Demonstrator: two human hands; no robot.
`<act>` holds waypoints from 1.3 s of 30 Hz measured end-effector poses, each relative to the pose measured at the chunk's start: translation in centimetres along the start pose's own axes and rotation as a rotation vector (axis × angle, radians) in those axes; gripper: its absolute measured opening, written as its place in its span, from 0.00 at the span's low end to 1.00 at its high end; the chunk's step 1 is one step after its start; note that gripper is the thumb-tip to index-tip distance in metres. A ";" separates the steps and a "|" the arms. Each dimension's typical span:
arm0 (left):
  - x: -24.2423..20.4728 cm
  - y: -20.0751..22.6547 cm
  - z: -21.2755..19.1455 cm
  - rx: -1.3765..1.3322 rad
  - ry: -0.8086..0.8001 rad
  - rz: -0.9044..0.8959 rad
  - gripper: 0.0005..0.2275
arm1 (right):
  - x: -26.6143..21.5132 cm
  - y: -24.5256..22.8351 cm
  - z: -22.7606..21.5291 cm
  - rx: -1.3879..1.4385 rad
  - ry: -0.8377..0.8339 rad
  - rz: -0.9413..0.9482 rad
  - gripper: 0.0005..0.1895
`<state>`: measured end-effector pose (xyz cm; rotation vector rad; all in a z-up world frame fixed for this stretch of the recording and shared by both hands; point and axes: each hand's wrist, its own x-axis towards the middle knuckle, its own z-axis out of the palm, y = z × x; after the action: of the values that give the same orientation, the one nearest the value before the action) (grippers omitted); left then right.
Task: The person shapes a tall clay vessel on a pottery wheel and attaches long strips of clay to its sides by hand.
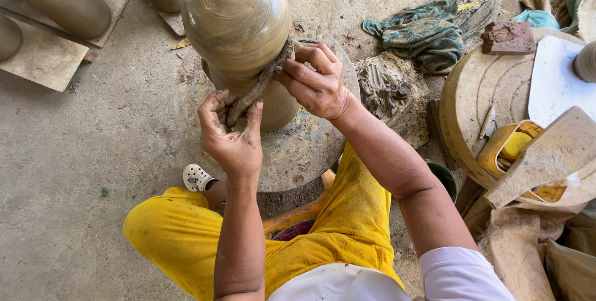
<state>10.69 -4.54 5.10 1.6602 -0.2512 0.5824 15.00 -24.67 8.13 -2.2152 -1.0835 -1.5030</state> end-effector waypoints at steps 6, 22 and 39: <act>1.0 0.3 -0.5 0.021 -0.023 0.044 0.19 | -0.3 -1.1 0.0 0.022 0.036 0.076 0.13; 1.7 0.5 -2.1 0.008 -0.008 0.038 0.11 | -0.1 -2.7 1.0 0.047 0.067 0.110 0.15; 3.7 -1.4 -2.3 0.083 -0.011 0.073 0.10 | -0.6 -4.0 2.8 -0.056 0.073 0.157 0.14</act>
<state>13.98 -1.41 5.97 1.7401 -0.3004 0.6461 14.03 -20.58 5.63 -2.2066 -0.8340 -1.5503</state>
